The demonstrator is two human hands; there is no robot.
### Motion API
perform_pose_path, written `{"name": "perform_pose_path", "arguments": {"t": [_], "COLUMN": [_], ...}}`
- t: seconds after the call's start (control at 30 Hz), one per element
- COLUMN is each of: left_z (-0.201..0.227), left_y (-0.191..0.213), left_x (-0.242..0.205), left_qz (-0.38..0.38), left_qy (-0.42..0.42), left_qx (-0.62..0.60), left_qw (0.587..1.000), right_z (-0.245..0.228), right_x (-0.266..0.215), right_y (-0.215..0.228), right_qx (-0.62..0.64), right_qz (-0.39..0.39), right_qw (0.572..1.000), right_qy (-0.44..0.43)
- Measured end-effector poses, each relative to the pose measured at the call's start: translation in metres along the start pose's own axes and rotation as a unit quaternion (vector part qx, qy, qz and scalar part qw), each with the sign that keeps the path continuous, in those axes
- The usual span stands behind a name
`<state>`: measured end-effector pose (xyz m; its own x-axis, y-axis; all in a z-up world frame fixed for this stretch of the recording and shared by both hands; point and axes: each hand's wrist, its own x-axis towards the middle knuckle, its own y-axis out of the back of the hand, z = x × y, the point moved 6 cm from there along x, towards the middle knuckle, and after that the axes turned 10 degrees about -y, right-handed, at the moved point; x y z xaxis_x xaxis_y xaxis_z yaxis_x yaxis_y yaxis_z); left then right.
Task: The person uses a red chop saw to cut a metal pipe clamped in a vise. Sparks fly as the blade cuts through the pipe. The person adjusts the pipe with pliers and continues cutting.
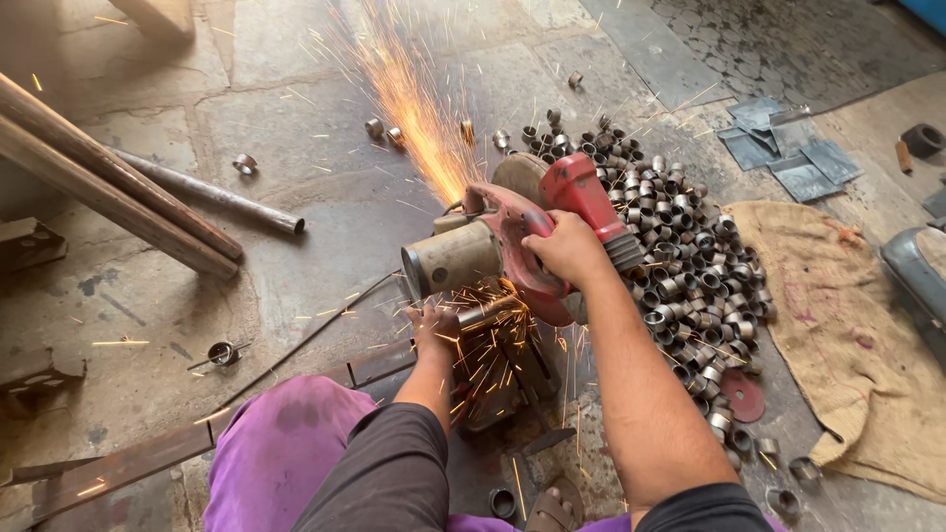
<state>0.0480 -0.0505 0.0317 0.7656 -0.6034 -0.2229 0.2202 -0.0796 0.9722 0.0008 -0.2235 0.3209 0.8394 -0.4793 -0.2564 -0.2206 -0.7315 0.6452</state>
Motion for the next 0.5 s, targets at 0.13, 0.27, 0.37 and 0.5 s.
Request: {"name": "perform_pose_path", "arguments": {"t": [0.13, 0.27, 0.37, 0.5], "left_z": [-0.003, -0.002, -0.003, -0.004], "left_y": [-0.001, -0.004, -0.001, -0.004], "left_x": [0.004, 0.002, 0.003, 0.002], "left_qz": [0.004, 0.001, 0.008, -0.015], "left_qy": [0.005, -0.01, -0.014, -0.007], "left_qx": [0.0, 0.0, -0.023, -0.029], "left_qw": [1.0, 1.0, 1.0, 0.999], "right_z": [0.001, 0.004, 0.005, 0.008], "right_x": [-0.003, -0.006, -0.009, -0.012], "right_y": [0.0, 0.0, -0.001, -0.001], "right_qx": [-0.004, -0.007, -0.006, -0.013], "right_qz": [0.012, 0.022, 0.023, 0.029], "right_qw": [1.0, 0.999, 0.999, 0.999], "right_qy": [0.011, 0.024, 0.024, 0.02]}}
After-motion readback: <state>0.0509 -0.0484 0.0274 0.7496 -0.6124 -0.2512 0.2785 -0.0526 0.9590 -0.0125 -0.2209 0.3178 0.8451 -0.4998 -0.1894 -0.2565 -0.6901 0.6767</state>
